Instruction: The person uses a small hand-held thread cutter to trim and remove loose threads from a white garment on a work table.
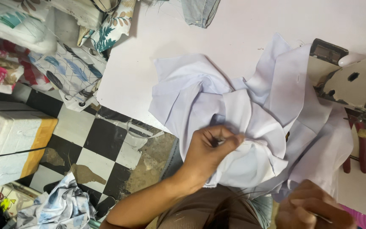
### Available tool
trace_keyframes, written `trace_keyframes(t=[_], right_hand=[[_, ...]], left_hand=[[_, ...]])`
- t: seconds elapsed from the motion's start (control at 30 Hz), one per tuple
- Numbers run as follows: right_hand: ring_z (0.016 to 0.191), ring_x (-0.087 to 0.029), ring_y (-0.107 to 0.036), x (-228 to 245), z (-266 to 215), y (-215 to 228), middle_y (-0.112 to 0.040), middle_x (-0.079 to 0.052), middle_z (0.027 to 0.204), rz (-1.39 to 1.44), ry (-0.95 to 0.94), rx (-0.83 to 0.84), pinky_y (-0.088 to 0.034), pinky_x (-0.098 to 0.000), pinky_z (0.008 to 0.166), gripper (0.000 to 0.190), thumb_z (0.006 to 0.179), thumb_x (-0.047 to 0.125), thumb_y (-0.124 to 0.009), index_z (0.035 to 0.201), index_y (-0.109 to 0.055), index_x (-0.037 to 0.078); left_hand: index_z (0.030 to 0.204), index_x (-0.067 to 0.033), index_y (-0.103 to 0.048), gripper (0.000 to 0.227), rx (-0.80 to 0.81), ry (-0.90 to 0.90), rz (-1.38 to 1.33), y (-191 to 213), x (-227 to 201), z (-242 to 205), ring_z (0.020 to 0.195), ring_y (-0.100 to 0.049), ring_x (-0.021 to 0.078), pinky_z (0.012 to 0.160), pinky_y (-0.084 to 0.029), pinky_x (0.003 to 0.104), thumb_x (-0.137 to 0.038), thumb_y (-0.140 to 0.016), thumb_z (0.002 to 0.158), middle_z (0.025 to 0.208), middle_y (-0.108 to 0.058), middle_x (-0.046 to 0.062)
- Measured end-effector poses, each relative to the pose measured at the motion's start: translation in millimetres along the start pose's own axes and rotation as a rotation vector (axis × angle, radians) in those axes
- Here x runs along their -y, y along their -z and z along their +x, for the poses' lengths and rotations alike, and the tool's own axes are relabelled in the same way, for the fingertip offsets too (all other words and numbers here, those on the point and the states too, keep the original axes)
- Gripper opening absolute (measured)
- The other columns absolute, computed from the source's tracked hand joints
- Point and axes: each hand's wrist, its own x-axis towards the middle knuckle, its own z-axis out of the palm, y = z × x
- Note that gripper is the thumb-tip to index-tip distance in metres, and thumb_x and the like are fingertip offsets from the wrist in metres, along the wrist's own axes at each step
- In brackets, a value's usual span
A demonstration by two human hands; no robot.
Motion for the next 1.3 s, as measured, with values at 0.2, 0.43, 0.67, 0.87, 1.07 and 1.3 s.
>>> trace_keyframes(t=[0.2, 0.43, 0.67, 0.87, 1.07, 1.3], right_hand=[[0.035, -0.009, -0.038, -8.6, 37.2, -8.6, -0.047, 0.001, 0.046, -1.642, 1.267, -0.414, -0.033, -0.0297, 0.039, 0.036, 0.093, 0.034, -0.057, 0.068, -0.056, 0.008], [0.042, -0.014, -0.047, 29.1, 41.2, -12.7, -0.051, 0.001, 0.051, -2.175, 1.258, -0.153, -0.036, -0.0322, 0.043, 0.041, 0.090, 0.042, -0.066, 0.065, -0.058, 0.011], [0.044, -0.015, -0.045, 55.7, 42.4, -30.9, -0.054, 0.002, 0.055, -2.359, 1.391, 0.070, -0.030, -0.0296, 0.042, 0.046, 0.092, 0.042, -0.070, 0.059, -0.053, 0.013], [0.044, -0.018, -0.037, 65.8, 42.8, -40.5, -0.043, -0.001, 0.052, -2.495, 1.402, 0.255, -0.033, -0.0304, 0.044, 0.053, 0.096, 0.048, -0.065, 0.060, -0.050, 0.013], [0.046, -0.015, -0.044, 61.8, 39.5, -47.5, -0.047, 0.002, 0.054, -2.628, 1.423, 0.175, -0.036, -0.0277, 0.047, 0.056, 0.100, 0.046, -0.072, 0.060, -0.049, 0.016], [0.042, -0.015, -0.042, 61.5, 31.4, -55.6, -0.055, 0.002, 0.054, -2.541, 1.398, 0.197, -0.031, -0.0276, 0.041, 0.046, 0.092, 0.053, -0.074, 0.066, -0.066, 0.017]], left_hand=[[0.070, -0.0130, -0.064, 0.029, -0.036, 0.037, 0.184, -3.5, -10.3, -0.6, 0.070, -0.048, -0.0002, 0.072, -0.040, 0.020, -0.016, -0.074, 0.097, 0.067, -0.057, -0.009], [0.098, -0.0062, -0.080, 0.011, 0.072, 0.060, 0.286, -0.9, -21.4, -5.2, 0.083, -0.064, 0.0047, 0.076, -0.050, 0.020, -0.016, -0.075, 0.096, 0.086, -0.073, 0.000], [0.095, -0.0065, -0.079, 0.012, 0.197, 0.081, 0.356, 7.9, -22.5, -1.8, 0.082, -0.067, 0.0044, 0.075, -0.052, 0.019, -0.019, -0.076, 0.095, 0.087, -0.077, 0.003], [0.088, -0.0075, -0.077, 0.016, 0.252, 0.114, 0.392, 11.6, -22.4, -0.1, 0.080, -0.058, -0.0020, 0.071, -0.046, 0.018, -0.020, -0.075, 0.097, 0.082, -0.073, -0.003], [0.086, -0.0075, -0.075, 0.015, 0.213, 0.129, 0.399, 13.2, -20.6, -1.0, 0.078, -0.058, -0.0012, 0.070, -0.047, 0.019, -0.018, -0.076, 0.096, 0.080, -0.073, -0.003], [0.075, -0.0104, -0.069, 0.023, 0.171, 0.082, 0.349, 11.7, -25.3, 0.5, 0.065, -0.044, -0.0006, 0.060, -0.035, 0.021, -0.015, -0.074, 0.097, 0.065, -0.056, -0.009]])
